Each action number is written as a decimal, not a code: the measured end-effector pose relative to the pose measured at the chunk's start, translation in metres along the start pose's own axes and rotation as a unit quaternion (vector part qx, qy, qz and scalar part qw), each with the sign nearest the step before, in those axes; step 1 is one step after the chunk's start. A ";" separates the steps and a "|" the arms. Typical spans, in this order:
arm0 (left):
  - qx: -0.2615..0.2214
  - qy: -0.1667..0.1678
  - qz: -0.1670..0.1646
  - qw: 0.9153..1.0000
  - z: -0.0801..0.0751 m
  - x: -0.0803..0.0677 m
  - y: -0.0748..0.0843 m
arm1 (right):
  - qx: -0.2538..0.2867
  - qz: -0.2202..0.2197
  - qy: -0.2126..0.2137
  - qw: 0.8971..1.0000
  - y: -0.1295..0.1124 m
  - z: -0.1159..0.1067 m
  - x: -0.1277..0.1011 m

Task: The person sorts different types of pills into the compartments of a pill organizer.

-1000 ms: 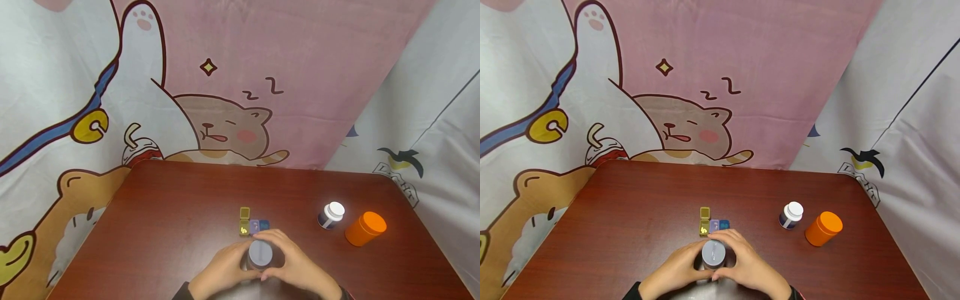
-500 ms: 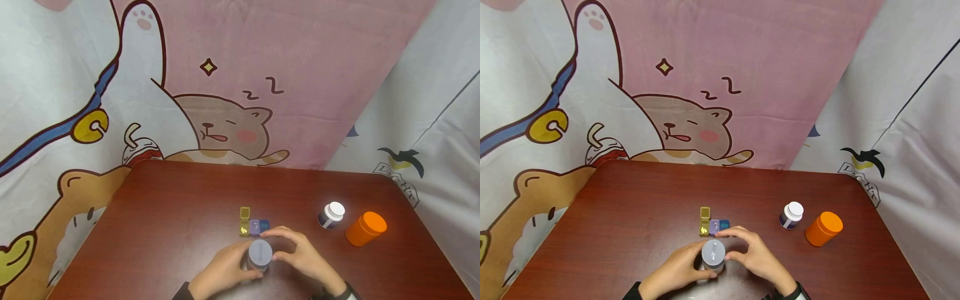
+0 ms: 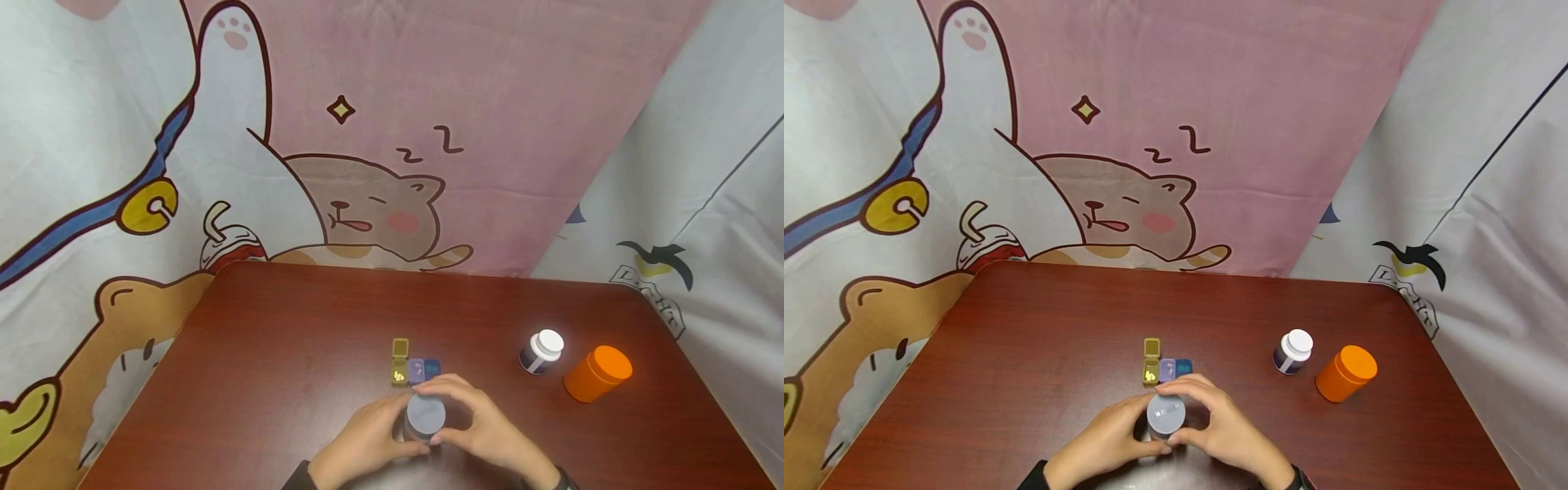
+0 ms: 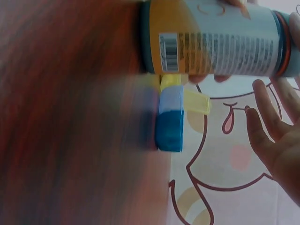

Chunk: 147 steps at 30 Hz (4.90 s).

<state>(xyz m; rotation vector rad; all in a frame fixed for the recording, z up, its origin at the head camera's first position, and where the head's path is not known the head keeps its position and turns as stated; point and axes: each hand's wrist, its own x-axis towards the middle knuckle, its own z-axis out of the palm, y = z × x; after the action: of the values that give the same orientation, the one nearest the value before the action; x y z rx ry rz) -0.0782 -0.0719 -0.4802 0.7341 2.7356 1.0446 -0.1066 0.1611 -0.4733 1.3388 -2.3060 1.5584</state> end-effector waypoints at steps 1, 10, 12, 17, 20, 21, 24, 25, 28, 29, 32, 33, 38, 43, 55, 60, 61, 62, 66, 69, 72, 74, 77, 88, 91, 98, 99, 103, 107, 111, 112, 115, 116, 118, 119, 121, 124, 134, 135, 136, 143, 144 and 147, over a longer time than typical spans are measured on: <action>0.001 0.000 0.001 1.000 0.000 0.000 0.000 | -0.003 -0.002 0.003 1.000 -0.001 0.002 0.000; 0.024 0.009 -0.001 1.000 0.000 0.000 -0.001 | -0.042 0.063 0.085 0.994 -0.014 0.026 0.000; 0.024 0.010 -0.003 1.000 0.001 0.001 -0.001 | -0.061 0.063 0.108 0.990 -0.017 0.031 0.001; 0.019 0.008 -0.009 1.000 0.002 0.001 0.000 | -0.130 0.070 0.148 0.978 -0.022 0.041 0.003; 0.015 0.005 -0.014 1.000 0.002 0.001 0.001 | -0.188 0.070 0.161 0.966 -0.024 0.045 0.003; 0.014 0.003 -0.015 1.000 0.002 0.001 0.001 | -0.205 0.069 0.164 0.962 -0.024 0.046 0.003; 0.009 -0.001 -0.019 1.000 0.001 0.001 0.001 | -0.249 0.067 0.169 0.951 -0.025 0.048 0.003; 0.008 -0.003 -0.020 1.000 0.001 0.001 0.001 | -0.258 0.067 0.169 0.949 -0.026 0.048 0.003; 0.009 -0.004 -0.021 1.000 0.000 0.000 0.001 | -0.277 0.067 0.164 0.944 -0.026 0.046 0.003; 0.011 -0.004 -0.022 1.000 0.000 0.000 0.001 | -0.278 0.068 0.161 0.945 -0.026 0.046 0.003; 0.015 -0.006 -0.023 1.000 -0.001 -0.001 0.000 | -0.274 0.069 0.147 0.948 -0.025 0.042 0.004; 0.017 -0.006 -0.022 1.000 -0.001 -0.001 0.000 | -0.269 0.071 0.138 0.951 -0.025 0.040 0.004; 0.007 -0.006 -0.016 1.000 0.000 0.000 -0.001 | -0.210 0.110 0.061 0.969 -0.025 0.027 0.002; 0.000 -0.004 -0.012 1.000 0.001 0.000 -0.002 | -0.112 0.142 -0.006 0.983 -0.021 0.005 -0.003; 0.008 0.003 -0.011 1.000 0.002 0.001 0.000 | -0.013 0.076 -0.022 0.997 0.002 -0.017 -0.004; 0.010 0.004 -0.010 1.000 0.002 0.000 0.000 | -0.027 0.068 -0.015 0.997 -0.003 -0.014 -0.002; 0.011 0.004 -0.009 1.000 0.002 0.000 0.000 | -0.031 0.068 -0.015 0.997 -0.004 -0.013 -0.002; 0.011 0.003 -0.008 1.000 0.002 0.000 0.000 | -0.033 0.069 -0.016 0.997 -0.005 -0.012 -0.001; 0.010 0.002 -0.004 1.000 0.002 0.000 0.000 | -0.041 0.077 -0.019 0.996 -0.010 -0.007 0.000; 0.012 0.001 -0.003 1.000 0.002 0.000 -0.001 | -0.047 0.082 -0.015 0.995 -0.011 -0.003 0.000; 0.016 0.001 -0.001 1.000 0.002 0.000 -0.002 | -0.052 0.083 -0.006 0.995 -0.013 0.002 0.000; 0.019 0.001 -0.004 1.000 0.002 0.000 -0.001 | -0.061 0.080 0.003 0.995 -0.014 0.006 0.000; 0.023 0.003 -0.003 1.000 0.002 0.000 -0.001 | -0.096 0.067 0.026 0.993 -0.017 0.012 0.001; 0.020 0.003 -0.015 1.000 0.002 0.000 0.001 | -0.286 0.042 0.115 0.950 -0.027 0.031 0.006; 0.023 0.003 -0.017 1.000 0.003 0.000 0.002 | -0.323 0.022 0.133 0.937 -0.027 0.034 0.006; 0.025 0.008 -0.016 1.000 0.003 0.000 0.003 | -0.364 0.017 0.157 0.918 -0.029 0.040 0.007; 0.026 0.011 -0.015 0.999 0.004 0.000 0.003 | -0.370 0.021 0.160 0.915 -0.029 0.041 0.007; 0.032 0.028 -0.012 0.999 0.006 0.000 0.004 | -0.391 0.030 0.174 0.903 -0.031 0.046 0.006; 0.038 0.041 -0.014 0.998 0.007 -0.001 0.006 | -0.396 0.031 0.187 0.898 -0.031 0.049 0.005; 0.026 0.040 -0.023 0.999 0.007 -0.001 0.007 | -0.396 0.031 0.191 0.898 -0.031 0.049 0.005; 0.022 0.037 -0.025 0.999 0.007 -0.001 0.008 | -0.394 0.032 0.191 0.899 -0.031 0.049 0.005; 0.008 0.029 -0.033 0.999 0.005 0.000 0.008 | -0.387 0.041 0.190 0.902 -0.030 0.044 0.006; 0.005 0.028 -0.036 0.999 0.005 0.000 0.008 | -0.385 0.048 0.188 0.902 -0.031 0.041 0.006; -0.002 0.026 -0.042 0.999 0.004 0.000 0.008 | -0.385 0.066 0.187 0.901 -0.031 0.036 0.007; -0.004 0.025 -0.046 0.999 0.004 0.000 0.008 | -0.386 0.074 0.188 0.900 -0.031 0.032 0.007; -0.005 0.027 -0.051 0.998 0.004 0.000 0.007 | -0.390 0.088 0.196 0.896 -0.030 0.023 0.009; -0.006 0.030 -0.052 0.998 0.003 0.000 0.006 | -0.397 0.102 0.218 0.885 -0.026 0.006 0.012; -0.005 0.030 -0.042 0.999 0.002 0.001 0.004 | -0.380 0.162 0.278 0.867 0.009 -0.051 0.020; -0.007 0.028 -0.042 0.999 0.002 0.001 0.004 | -0.379 0.169 0.278 0.866 0.012 -0.054 0.020; -0.007 0.028 -0.042 0.999 0.002 0.001 0.003 | -0.378 0.175 0.278 0.866 0.016 -0.057 0.019; -0.012 0.024 -0.040 0.999 0.002 0.001 0.003 | -0.361 0.205 0.277 0.866 0.032 -0.068 0.016; -0.013 0.025 -0.039 0.999 0.002 0.001 0.002 | -0.357 0.207 0.277 0.867 0.033 -0.069 0.015; -0.013 0.028 -0.035 0.999 0.000 0.001 0.001 | -0.348 0.214 0.278 0.869 0.036 -0.070 0.015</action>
<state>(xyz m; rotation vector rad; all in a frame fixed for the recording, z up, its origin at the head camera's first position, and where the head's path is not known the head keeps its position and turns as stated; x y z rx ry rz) -0.0782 -0.0708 -0.4798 0.6091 2.7669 1.1016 -0.1676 0.2103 -0.4584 0.1830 -2.4473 0.8197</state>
